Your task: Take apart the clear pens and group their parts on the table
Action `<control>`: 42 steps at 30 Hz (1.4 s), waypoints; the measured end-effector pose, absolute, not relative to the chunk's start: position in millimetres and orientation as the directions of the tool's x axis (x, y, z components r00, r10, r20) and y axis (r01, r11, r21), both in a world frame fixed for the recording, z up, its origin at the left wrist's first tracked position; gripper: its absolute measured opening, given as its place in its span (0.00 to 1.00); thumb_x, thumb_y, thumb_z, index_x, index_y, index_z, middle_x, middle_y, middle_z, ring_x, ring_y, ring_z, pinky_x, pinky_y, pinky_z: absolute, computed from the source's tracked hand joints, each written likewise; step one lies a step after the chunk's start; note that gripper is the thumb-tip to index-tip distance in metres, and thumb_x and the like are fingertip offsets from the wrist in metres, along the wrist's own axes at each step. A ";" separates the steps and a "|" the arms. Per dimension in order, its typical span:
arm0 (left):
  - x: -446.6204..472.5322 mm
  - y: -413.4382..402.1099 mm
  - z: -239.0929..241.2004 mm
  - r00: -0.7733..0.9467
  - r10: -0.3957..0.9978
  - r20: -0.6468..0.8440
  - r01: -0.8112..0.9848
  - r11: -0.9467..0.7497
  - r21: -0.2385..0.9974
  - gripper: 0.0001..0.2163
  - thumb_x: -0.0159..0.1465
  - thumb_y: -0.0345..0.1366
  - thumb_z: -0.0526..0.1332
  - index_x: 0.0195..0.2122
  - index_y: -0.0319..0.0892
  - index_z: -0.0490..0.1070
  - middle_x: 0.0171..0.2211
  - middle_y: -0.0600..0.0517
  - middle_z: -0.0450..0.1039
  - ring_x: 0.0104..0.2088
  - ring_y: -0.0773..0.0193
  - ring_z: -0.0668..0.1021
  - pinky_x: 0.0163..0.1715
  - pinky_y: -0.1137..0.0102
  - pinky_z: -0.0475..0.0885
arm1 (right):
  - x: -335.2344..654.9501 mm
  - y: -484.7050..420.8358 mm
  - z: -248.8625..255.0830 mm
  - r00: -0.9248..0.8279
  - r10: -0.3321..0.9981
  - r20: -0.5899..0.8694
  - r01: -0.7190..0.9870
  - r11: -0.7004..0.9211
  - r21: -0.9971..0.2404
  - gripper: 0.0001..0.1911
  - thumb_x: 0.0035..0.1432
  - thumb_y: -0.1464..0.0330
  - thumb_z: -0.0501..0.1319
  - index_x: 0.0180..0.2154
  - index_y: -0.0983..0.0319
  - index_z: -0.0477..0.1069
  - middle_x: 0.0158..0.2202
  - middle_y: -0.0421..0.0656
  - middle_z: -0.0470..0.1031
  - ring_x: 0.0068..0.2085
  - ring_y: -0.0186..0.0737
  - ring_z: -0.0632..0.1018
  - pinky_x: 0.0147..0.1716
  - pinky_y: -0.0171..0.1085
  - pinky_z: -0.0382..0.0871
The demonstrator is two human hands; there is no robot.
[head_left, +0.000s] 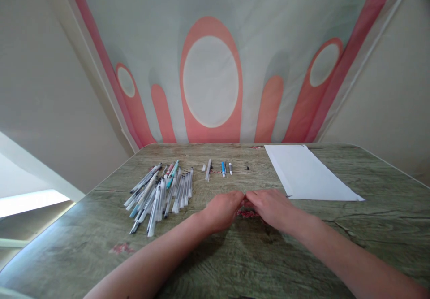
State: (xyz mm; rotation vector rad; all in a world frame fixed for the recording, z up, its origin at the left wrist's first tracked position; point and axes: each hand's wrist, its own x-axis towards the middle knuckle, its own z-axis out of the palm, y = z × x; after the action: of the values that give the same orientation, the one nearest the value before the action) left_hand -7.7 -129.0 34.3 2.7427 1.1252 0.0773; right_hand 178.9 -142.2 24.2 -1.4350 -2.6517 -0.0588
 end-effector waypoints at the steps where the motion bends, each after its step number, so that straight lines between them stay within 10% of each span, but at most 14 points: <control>1: -7.0 -129.9 33.7 0.711 0.702 -0.035 0.698 -0.699 0.156 0.08 0.65 0.32 0.48 0.40 0.41 0.65 0.39 0.47 0.73 0.38 0.59 0.77 0.36 0.70 0.70 | 178.6 -143.0 24.1 -0.544 0.831 0.118 0.833 0.551 -0.042 0.12 0.66 0.65 0.48 0.33 0.60 0.65 0.32 0.40 0.76 0.34 0.41 0.76 0.27 0.36 0.52; 22: -12.9 -125.6 25.9 0.671 0.741 0.016 0.723 -0.660 0.205 0.17 0.67 0.47 0.45 0.37 0.48 0.72 0.31 0.52 0.76 0.31 0.61 0.78 0.29 0.73 0.66 | 183.7 -144.6 29.0 -0.550 0.834 0.045 0.827 0.551 -0.111 0.10 0.62 0.68 0.50 0.32 0.60 0.69 0.31 0.42 0.77 0.33 0.41 0.77 0.27 0.36 0.52; 31: -21.2 -100.9 19.5 0.653 0.743 0.149 0.578 -0.616 0.535 0.19 0.66 0.34 0.47 0.58 0.42 0.59 0.52 0.45 0.69 0.51 0.62 0.71 0.52 0.64 0.64 | 195.3 -131.7 29.2 -0.481 0.874 0.069 0.855 0.484 -0.185 0.14 0.65 0.65 0.49 0.34 0.61 0.71 0.35 0.42 0.74 0.37 0.38 0.75 0.33 0.34 0.59; 37: -21.6 -89.7 13.6 0.544 0.838 -0.054 0.242 -0.095 0.966 0.12 0.64 0.37 0.50 0.46 0.38 0.63 0.30 0.50 0.73 0.29 0.66 0.76 0.33 0.68 0.72 | 203.0 -120.2 13.4 -0.417 0.902 0.116 0.829 0.429 -0.358 0.14 0.64 0.71 0.50 0.44 0.60 0.72 0.42 0.43 0.74 0.44 0.38 0.74 0.43 0.33 0.61; 42: -24.3 -70.2 13.0 0.402 0.899 -0.173 0.189 0.104 0.976 0.15 0.57 0.46 0.62 0.36 0.37 0.70 0.35 0.48 0.73 0.35 0.67 0.75 0.33 0.73 0.70 | 205.0 -118.5 14.4 -0.367 0.923 0.113 0.852 0.383 -0.357 0.14 0.65 0.67 0.50 0.42 0.59 0.73 0.40 0.42 0.75 0.43 0.38 0.74 0.40 0.33 0.62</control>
State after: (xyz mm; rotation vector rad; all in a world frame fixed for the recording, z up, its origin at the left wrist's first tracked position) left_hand -24.3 -70.2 13.0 1.3920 1.0621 0.7055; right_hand 205.0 -118.5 14.4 -1.5602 -2.3522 0.3438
